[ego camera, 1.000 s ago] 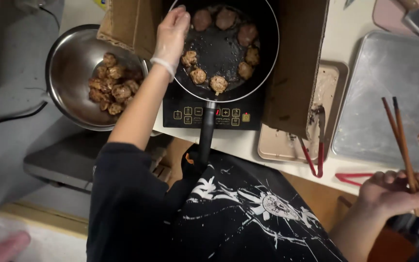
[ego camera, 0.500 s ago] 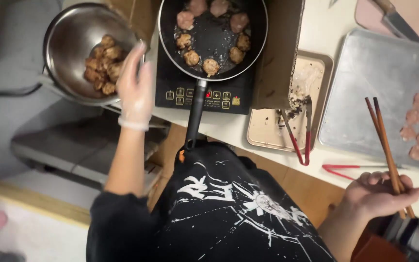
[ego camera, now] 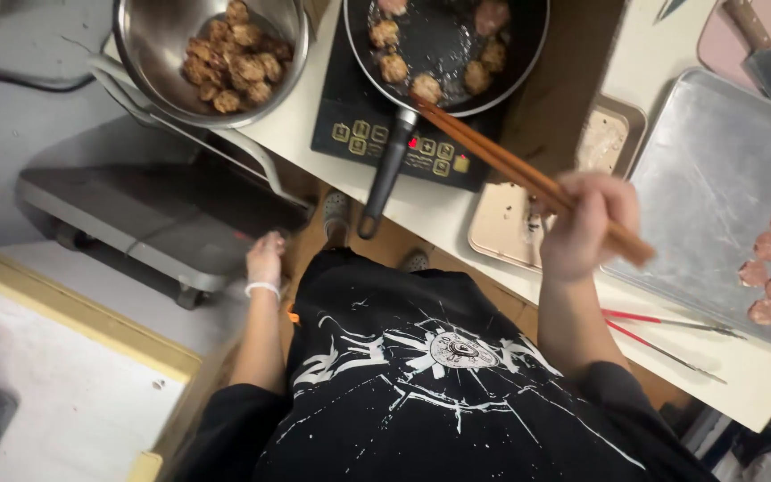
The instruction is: Cooking meatballs on an induction cooktop, flipping them with chopsticks and transferring them with tongs.
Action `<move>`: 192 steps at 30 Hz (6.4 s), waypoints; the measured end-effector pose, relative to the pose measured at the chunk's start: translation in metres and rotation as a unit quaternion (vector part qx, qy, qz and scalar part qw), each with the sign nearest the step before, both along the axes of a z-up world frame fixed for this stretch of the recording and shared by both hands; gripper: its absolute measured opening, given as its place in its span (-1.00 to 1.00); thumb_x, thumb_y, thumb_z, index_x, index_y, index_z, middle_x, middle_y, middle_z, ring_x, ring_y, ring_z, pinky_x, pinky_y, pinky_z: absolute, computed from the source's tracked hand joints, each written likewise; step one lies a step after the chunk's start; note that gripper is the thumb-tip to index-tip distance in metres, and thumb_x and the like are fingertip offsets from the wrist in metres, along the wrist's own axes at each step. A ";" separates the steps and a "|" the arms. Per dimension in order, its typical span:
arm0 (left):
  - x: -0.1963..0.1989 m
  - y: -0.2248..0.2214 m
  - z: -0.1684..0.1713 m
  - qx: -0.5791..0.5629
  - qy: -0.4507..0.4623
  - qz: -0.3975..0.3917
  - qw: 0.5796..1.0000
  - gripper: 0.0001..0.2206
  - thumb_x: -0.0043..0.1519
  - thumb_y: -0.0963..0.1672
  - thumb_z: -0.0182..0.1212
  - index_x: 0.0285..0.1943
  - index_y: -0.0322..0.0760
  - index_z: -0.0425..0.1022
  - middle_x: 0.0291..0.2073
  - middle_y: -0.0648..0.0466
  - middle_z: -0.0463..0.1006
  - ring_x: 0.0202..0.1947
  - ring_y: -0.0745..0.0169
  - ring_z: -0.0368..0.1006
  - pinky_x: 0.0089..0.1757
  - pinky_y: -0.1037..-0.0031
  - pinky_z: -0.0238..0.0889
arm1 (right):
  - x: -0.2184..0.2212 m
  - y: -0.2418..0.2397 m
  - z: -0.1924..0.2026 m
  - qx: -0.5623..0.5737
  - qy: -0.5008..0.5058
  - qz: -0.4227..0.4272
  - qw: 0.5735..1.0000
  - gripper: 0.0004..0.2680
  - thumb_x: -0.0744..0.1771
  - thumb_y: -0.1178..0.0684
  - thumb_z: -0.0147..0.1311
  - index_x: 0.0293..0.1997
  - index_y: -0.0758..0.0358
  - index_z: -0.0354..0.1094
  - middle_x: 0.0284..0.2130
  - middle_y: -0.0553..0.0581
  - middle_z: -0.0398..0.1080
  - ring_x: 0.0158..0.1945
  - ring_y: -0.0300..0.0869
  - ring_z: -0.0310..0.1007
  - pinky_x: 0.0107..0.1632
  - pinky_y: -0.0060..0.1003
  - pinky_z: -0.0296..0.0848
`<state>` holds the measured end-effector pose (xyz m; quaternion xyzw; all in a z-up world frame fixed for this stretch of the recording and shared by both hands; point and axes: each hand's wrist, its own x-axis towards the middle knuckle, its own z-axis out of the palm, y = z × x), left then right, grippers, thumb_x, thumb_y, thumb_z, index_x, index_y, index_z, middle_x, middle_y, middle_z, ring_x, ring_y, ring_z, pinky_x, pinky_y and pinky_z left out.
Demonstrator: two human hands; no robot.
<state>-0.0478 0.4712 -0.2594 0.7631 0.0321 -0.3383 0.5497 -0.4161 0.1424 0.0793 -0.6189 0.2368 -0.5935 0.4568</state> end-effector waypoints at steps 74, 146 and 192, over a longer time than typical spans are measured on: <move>0.232 -0.066 -0.055 0.153 0.069 -0.277 0.946 -0.61 0.28 -0.03 0.16 0.09 -0.48 0.56 -0.26 -0.02 0.65 -0.33 0.26 0.50 -0.19 0.46 0.35 | 0.193 -0.099 -0.097 0.181 0.116 -0.104 0.971 -0.79 0.50 0.04 0.04 -0.14 0.41 0.46 -0.45 0.13 0.46 -0.51 -0.26 0.44 -0.42 -0.42 0.40; 0.228 -0.041 -0.074 0.151 0.098 -0.236 0.955 -0.59 0.28 -0.03 0.17 0.14 -0.50 0.54 -0.26 -0.02 0.65 -0.33 0.26 0.48 -0.21 0.45 0.33 | 0.188 -0.087 -0.090 0.208 0.130 -0.049 0.968 -0.75 0.51 0.02 -0.04 -0.10 0.47 0.46 -0.37 0.23 0.50 -0.44 -0.18 0.52 -0.34 -0.37 0.51; 0.243 -0.047 -0.051 0.165 0.083 -0.261 0.947 -0.60 0.28 -0.02 0.13 0.05 -0.50 0.57 -0.23 -0.08 0.66 -0.34 0.23 0.49 -0.19 0.42 0.33 | 0.217 -0.044 -0.053 -0.008 0.291 -0.114 0.950 -0.87 0.46 0.21 0.10 -0.16 0.48 0.52 -0.42 0.15 0.51 -0.39 -0.24 0.50 -0.27 -0.42 0.42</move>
